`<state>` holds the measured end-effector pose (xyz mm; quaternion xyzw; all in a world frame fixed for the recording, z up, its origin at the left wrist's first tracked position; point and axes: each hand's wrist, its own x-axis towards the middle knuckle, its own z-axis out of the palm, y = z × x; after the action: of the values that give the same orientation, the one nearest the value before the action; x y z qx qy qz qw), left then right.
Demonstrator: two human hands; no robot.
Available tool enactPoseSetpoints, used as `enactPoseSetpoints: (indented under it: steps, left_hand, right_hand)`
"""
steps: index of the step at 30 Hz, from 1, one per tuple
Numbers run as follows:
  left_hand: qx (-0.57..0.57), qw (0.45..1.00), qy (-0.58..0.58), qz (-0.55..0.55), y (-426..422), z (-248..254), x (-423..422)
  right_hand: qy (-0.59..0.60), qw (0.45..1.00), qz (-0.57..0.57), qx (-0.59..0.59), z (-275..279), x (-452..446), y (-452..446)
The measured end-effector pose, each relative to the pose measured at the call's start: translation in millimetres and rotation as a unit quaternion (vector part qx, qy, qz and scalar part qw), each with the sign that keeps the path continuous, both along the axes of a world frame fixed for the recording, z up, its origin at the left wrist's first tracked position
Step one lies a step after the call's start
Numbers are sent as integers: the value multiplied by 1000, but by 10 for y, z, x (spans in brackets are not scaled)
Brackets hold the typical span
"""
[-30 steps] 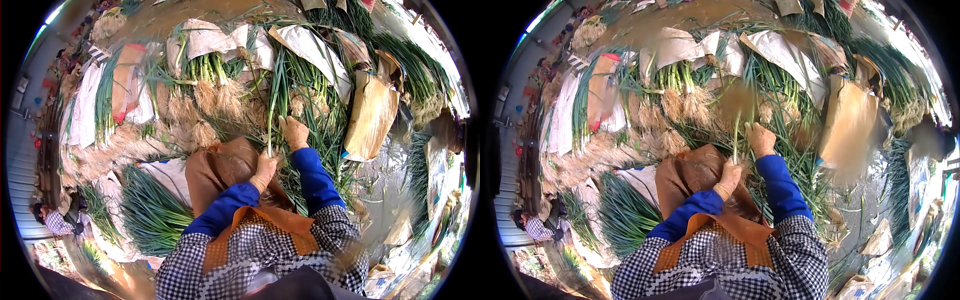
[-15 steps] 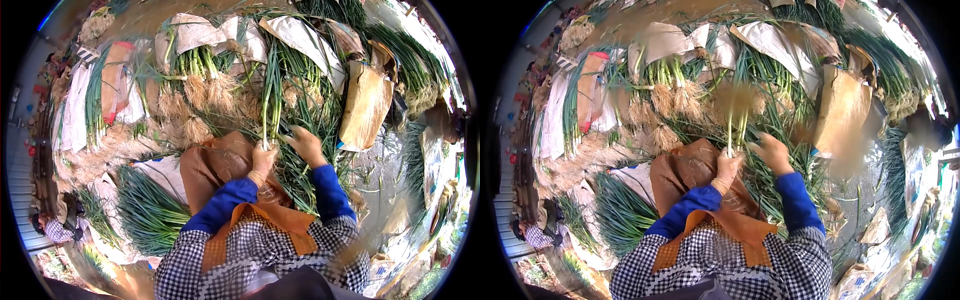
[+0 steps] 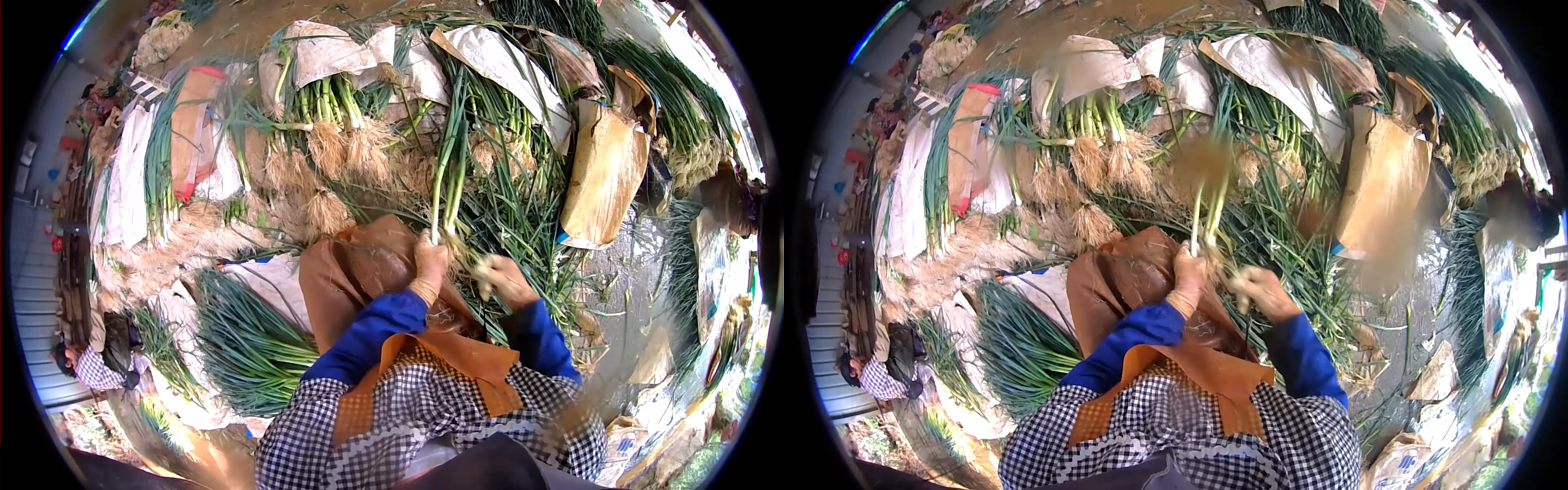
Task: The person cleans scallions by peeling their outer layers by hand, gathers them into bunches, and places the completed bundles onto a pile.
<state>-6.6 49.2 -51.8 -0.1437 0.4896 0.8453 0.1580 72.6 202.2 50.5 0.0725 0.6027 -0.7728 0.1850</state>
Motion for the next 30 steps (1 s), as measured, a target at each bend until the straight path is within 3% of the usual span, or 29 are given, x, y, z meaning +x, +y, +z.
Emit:
enactPoseSetpoints:
  steps: [2, 3, 4, 5, 6, 7, 8, 9, 10, 11, 13, 14, 15, 16, 17, 21, 22, 23, 24, 25, 27, 29, 30]
  left_hand:
    - [-56, 998, 27, 23, 6, 164, -56]
    - [-54, 998, 17, 22, 5, 80, -73]
    - [-35, 999, 18, 11, 1, 28, -84]
    - [-15, 1000, 20, -2, -9, -43, -91]
    - [-4, 998, 34, -50, -51, -125, -141]
    - [-2, 998, 36, -52, -28, -200, -146]
    - [12, 998, 25, -53, -10, 32, -95]
    - [22, 998, 9, -56, -23, 259, -8]
    - [-25, 998, 5, -66, -10, 432, 16]
    - [-12, 998, 42, -52, 3, 197, -3]
    - [8, 998, -9, -62, -48, 254, -14]
    - [4, 998, -6, -59, -91, 218, -47]
    - [61, 997, -26, -48, -122, 156, -90]
    - [119, 991, -51, -37, -137, 81, -88]
    - [111, 991, -54, 44, -67, 189, -75]
    - [100, 993, -57, -28, -162, 353, -102]
    - [128, 990, -13, -60, -155, 260, -120]
    - [156, 983, 32, -95, -139, 209, -116]
    - [68, 996, -4, -50, -60, 303, -75]
    - [55, 997, 10, -55, -51, 322, -50]
    - [16, 999, 30, -13, -3, 385, 26]
    - [-9, 998, 53, -32, -37, 175, -1]
    - [32, 999, 36, -26, -27, 258, 5]
  right_hand:
    - [22, 999, 43, 18, -37, 304, 441]
    - [-74, 992, 52, 87, -71, 390, 693]
    - [-134, 922, 155, 329, -295, 374, 904]
    - [-186, 779, 246, 546, -503, 315, 1037]
    - [-52, 768, 204, 605, -393, 245, 933]
    - [9, 786, 145, 601, -346, 42, 752]
    - [73, 796, 90, 595, -241, -173, 538]
    - [55, 848, 22, 527, -187, -422, 247]
    - [86, 841, 14, 533, -162, -603, 32]
    - [119, 833, 4, 540, -137, -763, -103]
    - [171, 760, 37, 625, -404, -1028, -232]
    - [299, 644, 85, 699, -364, -1003, -260]
    - [383, 631, 110, 665, -343, -963, -247]
    - [388, 644, 129, 646, -345, -826, -270]
    - [390, 658, 147, 627, -244, -619, -309]
    - [358, 764, 231, 485, -117, 112, 128]
    - [300, 664, 347, 590, -123, 87, 286]
    - [54, 647, 323, 688, -31, -26, 305]
    - [114, 717, 201, 658, -49, -108, 279]
    - [178, 767, 77, 612, -60, -239, 232]
    - [250, 805, 43, 536, 191, -545, -102]
    - [342, 826, 35, 447, -293, -804, -230]
    - [339, 842, -2, 420, -322, -875, -299]
